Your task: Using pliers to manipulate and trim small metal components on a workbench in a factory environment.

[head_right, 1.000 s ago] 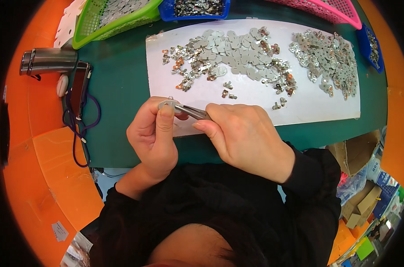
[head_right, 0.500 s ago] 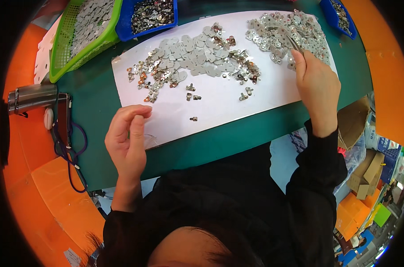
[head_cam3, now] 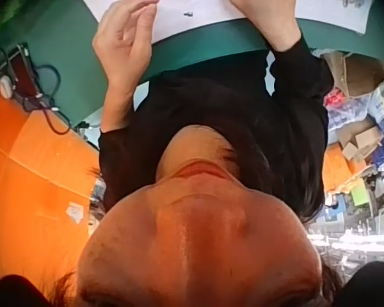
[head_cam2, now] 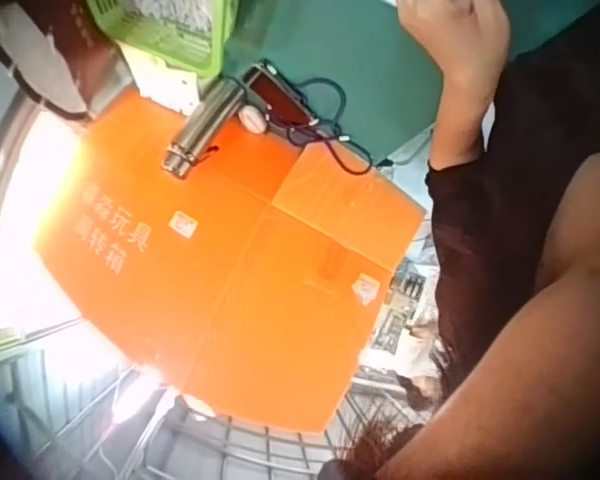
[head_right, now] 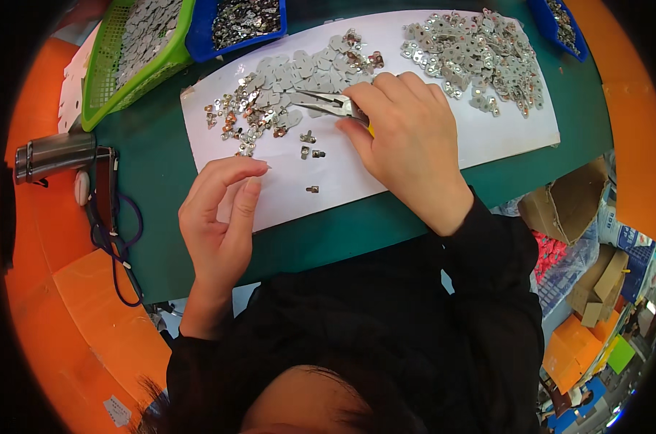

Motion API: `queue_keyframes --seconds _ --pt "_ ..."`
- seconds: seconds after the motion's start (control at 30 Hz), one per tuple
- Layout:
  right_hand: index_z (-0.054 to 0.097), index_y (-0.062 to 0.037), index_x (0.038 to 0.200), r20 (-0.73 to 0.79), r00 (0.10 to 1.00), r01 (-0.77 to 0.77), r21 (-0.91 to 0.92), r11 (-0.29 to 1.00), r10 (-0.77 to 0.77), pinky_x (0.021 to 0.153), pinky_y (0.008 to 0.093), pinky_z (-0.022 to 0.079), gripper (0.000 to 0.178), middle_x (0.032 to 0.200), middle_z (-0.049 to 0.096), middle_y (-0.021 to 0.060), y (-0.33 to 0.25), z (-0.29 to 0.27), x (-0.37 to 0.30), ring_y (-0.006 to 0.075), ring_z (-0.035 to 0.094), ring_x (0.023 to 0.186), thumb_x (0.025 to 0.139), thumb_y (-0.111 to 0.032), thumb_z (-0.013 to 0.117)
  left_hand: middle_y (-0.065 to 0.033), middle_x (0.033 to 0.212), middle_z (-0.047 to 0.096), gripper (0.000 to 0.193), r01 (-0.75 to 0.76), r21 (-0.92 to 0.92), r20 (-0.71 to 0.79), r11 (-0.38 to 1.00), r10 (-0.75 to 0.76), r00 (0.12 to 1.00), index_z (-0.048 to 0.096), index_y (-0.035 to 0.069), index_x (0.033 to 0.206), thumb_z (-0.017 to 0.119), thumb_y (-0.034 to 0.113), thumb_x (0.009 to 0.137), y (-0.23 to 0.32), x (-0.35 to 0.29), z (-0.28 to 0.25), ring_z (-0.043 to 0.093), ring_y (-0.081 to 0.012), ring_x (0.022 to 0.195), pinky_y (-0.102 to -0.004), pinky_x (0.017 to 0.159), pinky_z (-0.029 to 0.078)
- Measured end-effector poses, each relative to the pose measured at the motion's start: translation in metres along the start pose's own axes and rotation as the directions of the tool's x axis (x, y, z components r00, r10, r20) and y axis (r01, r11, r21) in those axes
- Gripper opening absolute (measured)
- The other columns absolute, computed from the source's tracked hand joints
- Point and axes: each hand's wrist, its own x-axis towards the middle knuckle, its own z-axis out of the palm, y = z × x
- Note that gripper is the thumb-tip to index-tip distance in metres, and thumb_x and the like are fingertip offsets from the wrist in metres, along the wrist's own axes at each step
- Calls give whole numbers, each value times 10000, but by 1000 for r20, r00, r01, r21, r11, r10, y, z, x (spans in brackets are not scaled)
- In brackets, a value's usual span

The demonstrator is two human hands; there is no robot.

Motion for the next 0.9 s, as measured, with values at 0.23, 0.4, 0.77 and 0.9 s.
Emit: queue_keyframes --seconds 0.23,0.4,0.77,0.9 --pt "642 -34 913 -9 1000 25 32 999 -25 638 345 406 163 755 555 71 1 2 3 234 539 711 794 -87 739 -116 959 692 149 79 -108 15 991 -78 997 678 6 969 680 -37 827 -2 -2 -1 658 -251 882 -307 794 516" --pt "636 -20 900 369 915 -373 621 690 163 649 258 415 100 799 602 16 -40 -29 -4 108 545 710 829 -46 702 -123 1004 688 271 -139 -188 -20 972 138 990 718 23 1012 726 -78 760 0 -10 1 673 -251 880 -314 754 545" --pt "643 -11 890 641 766 -603 690 400 48 680 242 428 64 784 619 -8 -50 -29 -10 70 543 753 896 -74 656 -101 893 681 232 -273 -283 -12 920 281 960 705 7 956 777 -46 743 -12 -24 -3 674 -197 752 -284 637 543" --pt "687 -85 890 183 971 89 321 943 -153 660 331 418 189 702 539 47 -29 -21 -11 240 534 679 717 -16 722 -139 925 688 114 157 -750 -126 643 -371 920 606 -28 1034 624 -21 921 -12 -24 -4 695 -202 764 -298 689 564"
